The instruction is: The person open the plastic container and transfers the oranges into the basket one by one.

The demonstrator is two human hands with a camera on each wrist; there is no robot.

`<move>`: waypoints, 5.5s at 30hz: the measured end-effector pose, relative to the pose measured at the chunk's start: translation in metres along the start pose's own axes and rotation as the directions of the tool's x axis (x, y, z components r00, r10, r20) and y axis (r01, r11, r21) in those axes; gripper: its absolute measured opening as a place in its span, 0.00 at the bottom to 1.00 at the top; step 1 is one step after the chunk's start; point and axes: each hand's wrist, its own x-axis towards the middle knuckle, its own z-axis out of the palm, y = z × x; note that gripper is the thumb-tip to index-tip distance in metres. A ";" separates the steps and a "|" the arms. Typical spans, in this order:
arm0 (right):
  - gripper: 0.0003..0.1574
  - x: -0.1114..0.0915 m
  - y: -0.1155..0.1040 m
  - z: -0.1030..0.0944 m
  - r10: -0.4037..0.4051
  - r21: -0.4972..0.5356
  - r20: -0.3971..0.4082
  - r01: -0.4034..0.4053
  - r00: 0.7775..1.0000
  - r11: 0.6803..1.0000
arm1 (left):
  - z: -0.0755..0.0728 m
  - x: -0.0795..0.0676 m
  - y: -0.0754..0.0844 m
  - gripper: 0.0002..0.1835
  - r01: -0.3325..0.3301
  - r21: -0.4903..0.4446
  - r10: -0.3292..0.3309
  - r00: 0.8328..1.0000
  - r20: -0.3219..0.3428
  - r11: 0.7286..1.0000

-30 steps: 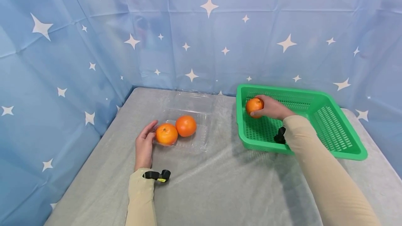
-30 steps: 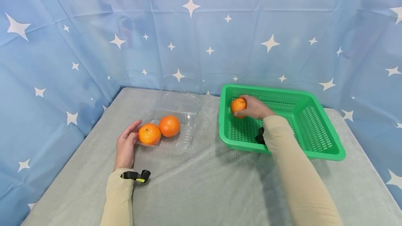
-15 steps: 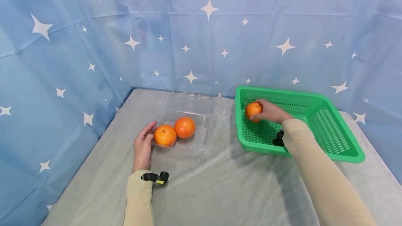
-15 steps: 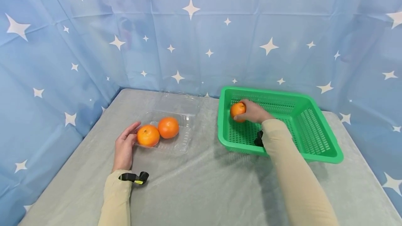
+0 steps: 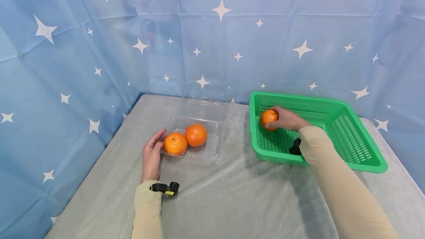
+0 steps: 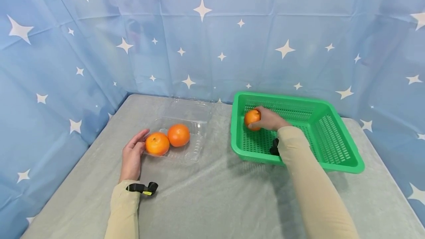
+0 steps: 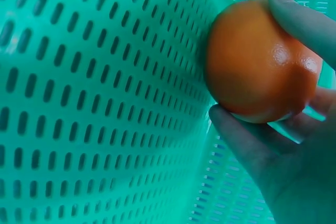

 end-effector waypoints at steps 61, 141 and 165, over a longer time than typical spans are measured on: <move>0.51 0.000 -0.008 0.001 0.027 0.016 0.093 -0.029 0.995 0.999 | 0.000 -0.001 0.000 0.23 -0.022 -0.014 0.022 1.000 -0.001 1.000; 0.38 -0.042 -0.046 -0.043 -0.103 -0.040 -0.138 0.098 0.985 0.994 | 0.002 -0.001 0.002 0.22 0.010 0.001 -0.010 1.000 -0.005 1.000; 0.36 -0.059 -0.084 -0.033 -0.190 -0.046 -0.274 0.185 0.943 0.982 | 0.003 -0.003 0.001 0.23 0.008 0.005 -0.008 1.000 -0.012 1.000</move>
